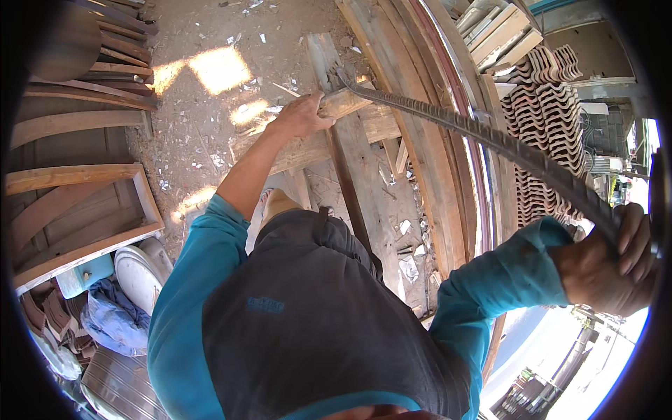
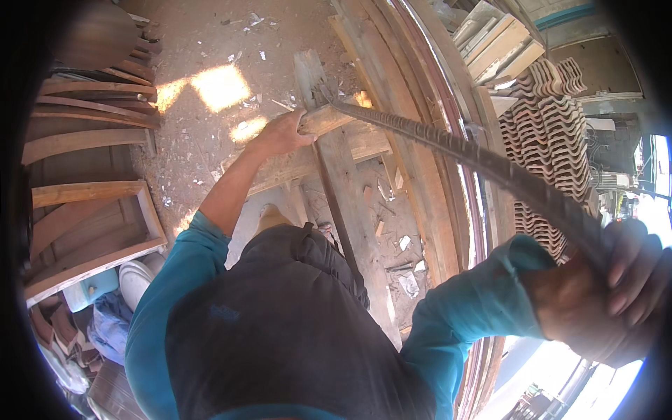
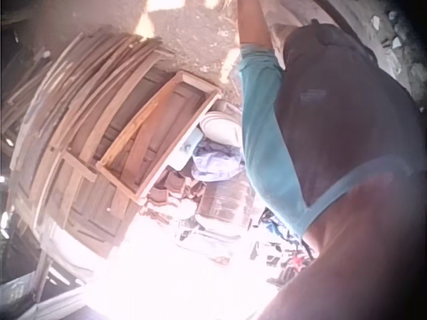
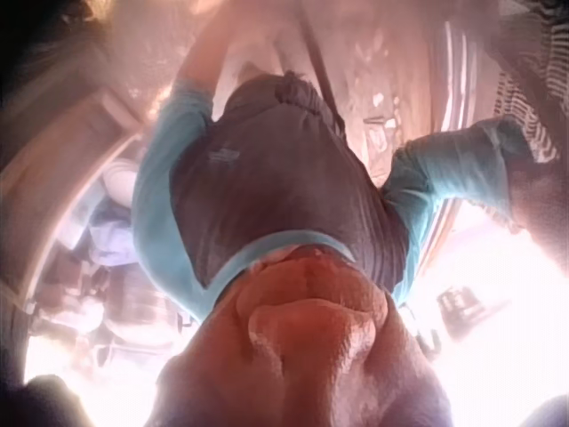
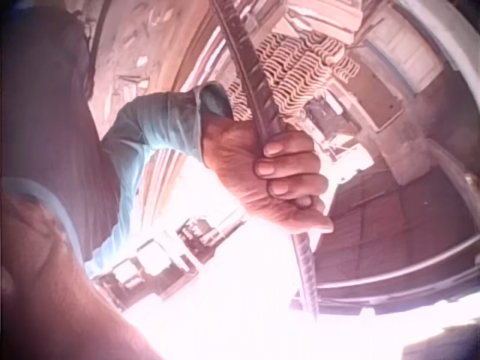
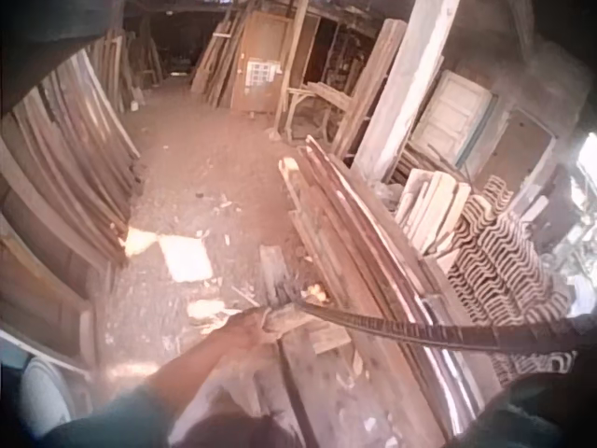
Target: The person taps wooden pieces attached to a frame using a hammer, then pries the wood blocks and planks apart using a pry bar before handling the separated board by hand.
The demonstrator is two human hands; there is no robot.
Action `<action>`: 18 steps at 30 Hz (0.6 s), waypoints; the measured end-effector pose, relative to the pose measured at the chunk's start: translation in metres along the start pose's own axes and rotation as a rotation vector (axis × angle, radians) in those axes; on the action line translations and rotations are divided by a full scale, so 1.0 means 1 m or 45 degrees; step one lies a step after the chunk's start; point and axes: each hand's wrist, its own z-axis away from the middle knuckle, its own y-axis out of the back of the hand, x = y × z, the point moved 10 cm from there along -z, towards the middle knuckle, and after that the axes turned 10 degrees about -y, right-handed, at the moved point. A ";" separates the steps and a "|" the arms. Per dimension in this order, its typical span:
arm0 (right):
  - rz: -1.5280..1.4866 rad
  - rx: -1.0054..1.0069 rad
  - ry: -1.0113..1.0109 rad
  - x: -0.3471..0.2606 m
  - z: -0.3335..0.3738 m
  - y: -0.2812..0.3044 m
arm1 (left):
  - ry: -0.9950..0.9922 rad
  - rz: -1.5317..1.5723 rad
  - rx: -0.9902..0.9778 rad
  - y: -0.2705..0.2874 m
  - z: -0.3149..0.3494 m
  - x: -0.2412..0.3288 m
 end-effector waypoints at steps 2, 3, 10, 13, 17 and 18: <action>-0.148 -0.045 -0.048 -0.020 0.056 0.017 | -0.051 -0.005 0.015 -0.004 -0.008 -0.003; -0.197 -0.099 -0.028 -0.023 0.081 -0.002 | -0.050 0.028 0.060 0.000 0.000 -0.018; -0.227 0.161 0.147 -0.030 0.168 0.024 | -0.067 0.011 -0.034 -0.002 -0.005 -0.013; -0.045 0.146 0.194 -0.033 0.155 0.010 | -0.123 -0.002 -0.027 -0.001 -0.008 -0.017; -0.258 0.148 0.036 -0.049 0.135 0.037 | -0.137 -0.062 -0.090 0.000 -0.013 -0.012; -0.200 0.215 -0.019 -0.051 0.127 0.043 | -0.133 -0.064 -0.130 -0.001 -0.016 -0.013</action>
